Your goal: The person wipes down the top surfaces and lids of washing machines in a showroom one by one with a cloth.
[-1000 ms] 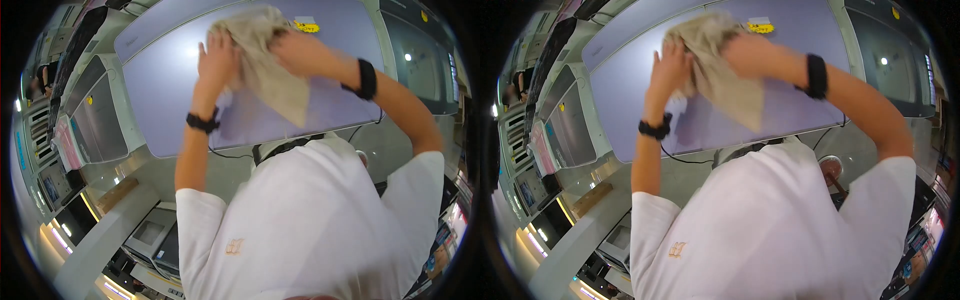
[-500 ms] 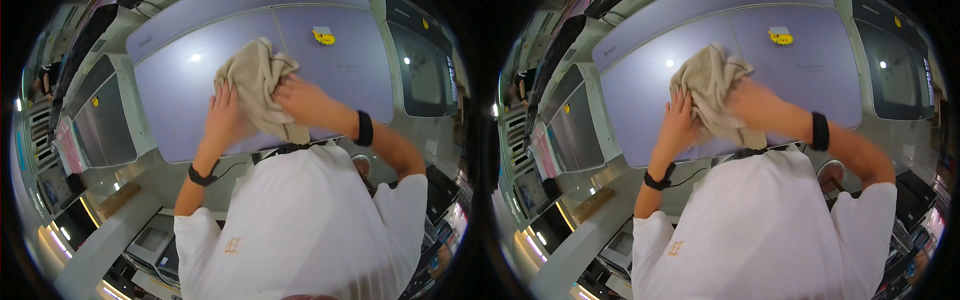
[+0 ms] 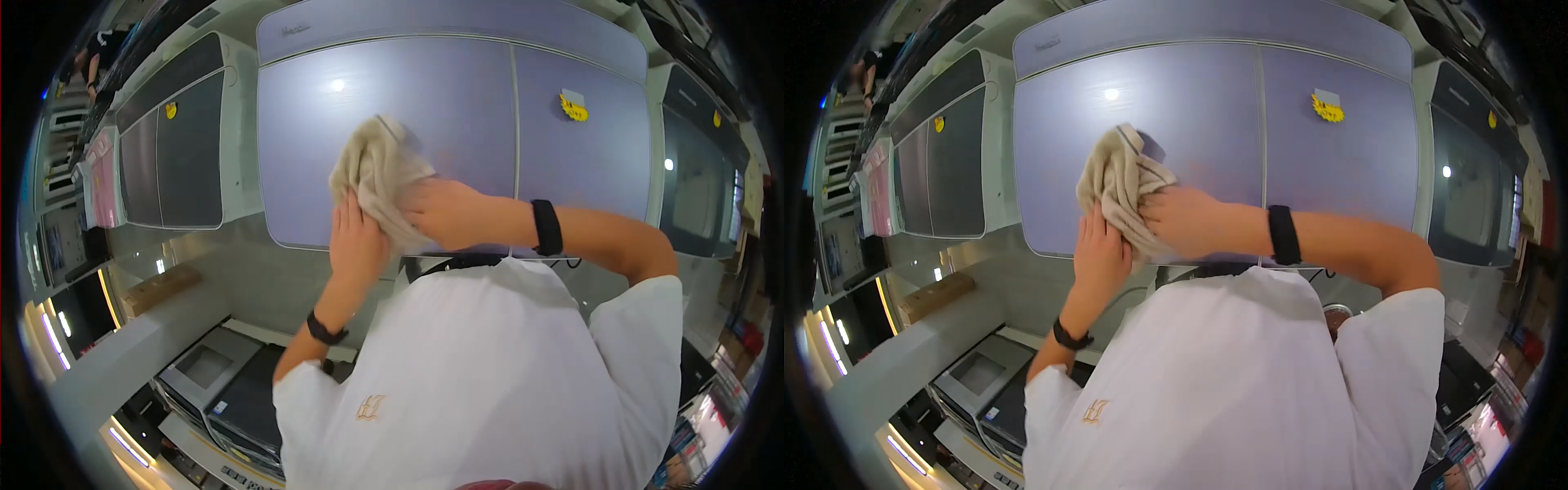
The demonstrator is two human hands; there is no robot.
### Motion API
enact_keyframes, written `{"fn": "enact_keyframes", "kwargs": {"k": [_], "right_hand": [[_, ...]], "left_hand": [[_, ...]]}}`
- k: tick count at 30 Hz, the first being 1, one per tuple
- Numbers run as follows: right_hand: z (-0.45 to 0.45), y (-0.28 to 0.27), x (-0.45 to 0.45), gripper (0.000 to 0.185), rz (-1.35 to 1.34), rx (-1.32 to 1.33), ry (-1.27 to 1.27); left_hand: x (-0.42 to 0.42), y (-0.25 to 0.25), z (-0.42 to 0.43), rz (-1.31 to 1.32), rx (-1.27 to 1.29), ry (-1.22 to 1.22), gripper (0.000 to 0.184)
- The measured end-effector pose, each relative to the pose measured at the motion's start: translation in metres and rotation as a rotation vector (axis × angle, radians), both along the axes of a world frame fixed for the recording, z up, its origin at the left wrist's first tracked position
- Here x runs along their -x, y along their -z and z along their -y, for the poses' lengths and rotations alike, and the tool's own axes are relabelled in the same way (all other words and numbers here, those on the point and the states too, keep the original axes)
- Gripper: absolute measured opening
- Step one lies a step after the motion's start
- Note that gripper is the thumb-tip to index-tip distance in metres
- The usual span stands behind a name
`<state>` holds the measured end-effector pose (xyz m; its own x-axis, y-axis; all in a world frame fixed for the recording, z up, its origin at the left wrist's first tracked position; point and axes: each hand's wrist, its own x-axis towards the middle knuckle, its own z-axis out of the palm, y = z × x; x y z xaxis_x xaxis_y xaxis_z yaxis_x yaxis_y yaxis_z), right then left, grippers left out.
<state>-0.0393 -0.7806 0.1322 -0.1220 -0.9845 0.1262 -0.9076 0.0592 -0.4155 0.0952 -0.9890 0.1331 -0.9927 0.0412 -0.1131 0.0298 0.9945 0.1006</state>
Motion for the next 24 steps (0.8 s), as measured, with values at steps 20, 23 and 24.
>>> {"fn": "enact_keyframes", "kwargs": {"k": [20,23,24], "right_hand": [[0.104,0.016,-0.037,0.036,-0.046,0.115,-0.105],[0.152,-0.003,0.01,0.028,-0.169,-0.055,-0.046],[0.17,0.009,0.032,0.026,-0.236,0.008,0.012]], "left_hand": [[-0.081,0.023,0.026,-0.075,-0.272,-0.584,0.072],[-0.064,0.024,0.051,-0.186,-0.333,-0.583,0.072],[-0.051,0.028,0.064,-0.224,-0.298,-0.58,0.072]]}}
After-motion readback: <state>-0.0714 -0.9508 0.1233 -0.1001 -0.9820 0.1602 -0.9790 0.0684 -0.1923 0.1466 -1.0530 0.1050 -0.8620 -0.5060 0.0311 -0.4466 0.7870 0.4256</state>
